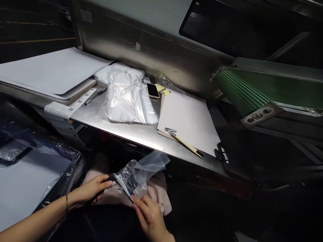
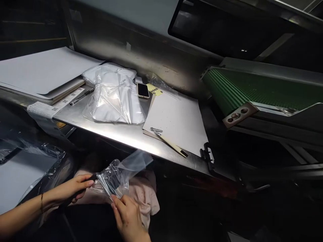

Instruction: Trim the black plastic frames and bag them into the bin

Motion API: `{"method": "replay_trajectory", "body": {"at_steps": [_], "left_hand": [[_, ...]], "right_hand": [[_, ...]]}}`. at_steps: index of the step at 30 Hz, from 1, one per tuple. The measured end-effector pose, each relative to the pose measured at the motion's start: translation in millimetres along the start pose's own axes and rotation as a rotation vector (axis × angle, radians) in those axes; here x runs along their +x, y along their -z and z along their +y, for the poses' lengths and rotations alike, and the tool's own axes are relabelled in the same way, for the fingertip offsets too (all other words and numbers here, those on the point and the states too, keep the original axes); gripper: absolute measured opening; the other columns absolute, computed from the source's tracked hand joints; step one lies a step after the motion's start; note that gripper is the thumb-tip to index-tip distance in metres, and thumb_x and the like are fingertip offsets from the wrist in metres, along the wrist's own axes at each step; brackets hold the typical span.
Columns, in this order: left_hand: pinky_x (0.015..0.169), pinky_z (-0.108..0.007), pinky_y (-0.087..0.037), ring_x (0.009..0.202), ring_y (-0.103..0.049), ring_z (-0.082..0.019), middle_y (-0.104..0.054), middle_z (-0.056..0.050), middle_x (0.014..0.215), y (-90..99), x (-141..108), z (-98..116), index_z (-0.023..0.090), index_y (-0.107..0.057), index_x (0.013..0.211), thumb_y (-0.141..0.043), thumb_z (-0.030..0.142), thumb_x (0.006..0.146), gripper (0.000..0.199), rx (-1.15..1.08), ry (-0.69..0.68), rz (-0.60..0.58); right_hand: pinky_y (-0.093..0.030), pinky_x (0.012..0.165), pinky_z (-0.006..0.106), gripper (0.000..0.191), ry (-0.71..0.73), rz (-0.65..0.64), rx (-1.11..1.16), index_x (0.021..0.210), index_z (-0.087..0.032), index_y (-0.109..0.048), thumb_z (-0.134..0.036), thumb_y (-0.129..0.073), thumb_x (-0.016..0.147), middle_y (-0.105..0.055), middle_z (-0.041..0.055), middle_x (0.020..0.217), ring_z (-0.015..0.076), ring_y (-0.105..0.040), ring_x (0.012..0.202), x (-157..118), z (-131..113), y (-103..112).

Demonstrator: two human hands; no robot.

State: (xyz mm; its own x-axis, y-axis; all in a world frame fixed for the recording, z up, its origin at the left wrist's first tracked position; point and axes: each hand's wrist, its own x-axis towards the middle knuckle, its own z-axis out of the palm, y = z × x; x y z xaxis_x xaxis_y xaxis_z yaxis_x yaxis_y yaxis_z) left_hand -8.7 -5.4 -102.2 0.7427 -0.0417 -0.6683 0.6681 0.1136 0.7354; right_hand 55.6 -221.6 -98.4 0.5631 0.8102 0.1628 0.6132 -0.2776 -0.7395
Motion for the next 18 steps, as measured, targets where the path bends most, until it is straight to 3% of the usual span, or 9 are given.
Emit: {"method": "replay_trajectory", "body": {"at_steps": [4, 7, 10, 12, 14, 18], "left_hand": [[0.034, -0.016, -0.023, 0.038, -0.033, -0.001, -0.044, 0.006, 0.061, 0.2, 4.6, -11.2, 0.015, -0.046, 0.079, -0.047, 0.037, 0.076, 0.022, -0.069, 0.009, -0.009], [0.033, -0.016, -0.023, 0.035, -0.036, -0.001, -0.053, 0.004, 0.067, 0.4, 10.3, -8.2, 0.017, -0.042, 0.102, -0.049, 0.038, 0.073, 0.036, -0.102, 0.022, -0.051], [0.034, -0.016, -0.024, 0.032, -0.037, -0.003, -0.052, 0.008, 0.057, 2.2, 17.9, -6.6, 0.022, -0.018, 0.125, -0.049, 0.037, 0.074, 0.061, -0.106, 0.038, -0.068], [0.034, -0.016, -0.027, 0.033, -0.038, -0.003, -0.049, 0.009, 0.052, 4.8, 23.0, -12.3, 0.018, -0.034, 0.116, -0.048, 0.038, 0.076, 0.047, -0.079, 0.053, -0.067], [0.034, -0.017, -0.031, 0.035, -0.04, -0.003, -0.05, 0.007, 0.052, 8.5, 27.5, -24.7, 0.013, -0.049, 0.094, -0.042, 0.044, 0.079, 0.035, -0.035, 0.086, -0.056], [0.035, -0.019, -0.036, 0.035, -0.044, -0.004, -0.053, 0.005, 0.051, 17.7, 33.5, -58.0, 0.012, -0.054, 0.077, -0.029, 0.05, 0.082, 0.046, 0.098, 0.193, -0.043]], "right_hand": [[-0.041, 0.044, 0.026, 0.03, 0.05, 0.009, -0.024, 0.103, -0.013, -0.059, -0.017, -0.041, 0.08, -0.055, 0.0061, 0.058, 0.0166, -0.053, 0.05, -24.2, -0.7, -34.6], [-0.046, 0.059, 0.027, 0.031, -0.024, 0.021, 0.02, 0.111, -0.017, -0.052, -0.016, -0.035, 0.085, -0.059, 0.0059, 0.072, 0.0157, -0.057, 0.065, -4.1, -11.2, -45.3], [-0.046, 0.066, 0.02, 0.028, -0.038, -0.047, 0.099, 0.108, -0.023, -0.053, -0.017, -0.034, 0.087, -0.061, 0.0014, 0.08, 0.0106, -0.058, 0.072, 30.1, -18.5, -45.9], [-0.045, 0.068, 0.015, 0.023, 0.012, -0.132, 0.14, 0.102, -0.026, -0.056, -0.021, -0.041, 0.086, -0.062, -0.003, 0.081, 0.0075, -0.058, 0.073, 44.0, -18.5, -46.2], [-0.044, 0.068, 0.013, 0.02, 0.037, -0.19, 0.141, 0.1, -0.027, -0.057, -0.022, -0.048, 0.082, -0.062, -0.0055, 0.079, 0.0061, -0.058, 0.071, 45.4, -13.3, -48.3], [-0.047, 0.06, 0.023, 0.023, -0.083, -0.172, 0.0, 0.103, -0.02, -0.054, -0.015, -0.047, 0.081, -0.057, 0.0001, 0.078, 0.0108, -0.055, 0.068, 24.7, 11.0, -55.4]]}}
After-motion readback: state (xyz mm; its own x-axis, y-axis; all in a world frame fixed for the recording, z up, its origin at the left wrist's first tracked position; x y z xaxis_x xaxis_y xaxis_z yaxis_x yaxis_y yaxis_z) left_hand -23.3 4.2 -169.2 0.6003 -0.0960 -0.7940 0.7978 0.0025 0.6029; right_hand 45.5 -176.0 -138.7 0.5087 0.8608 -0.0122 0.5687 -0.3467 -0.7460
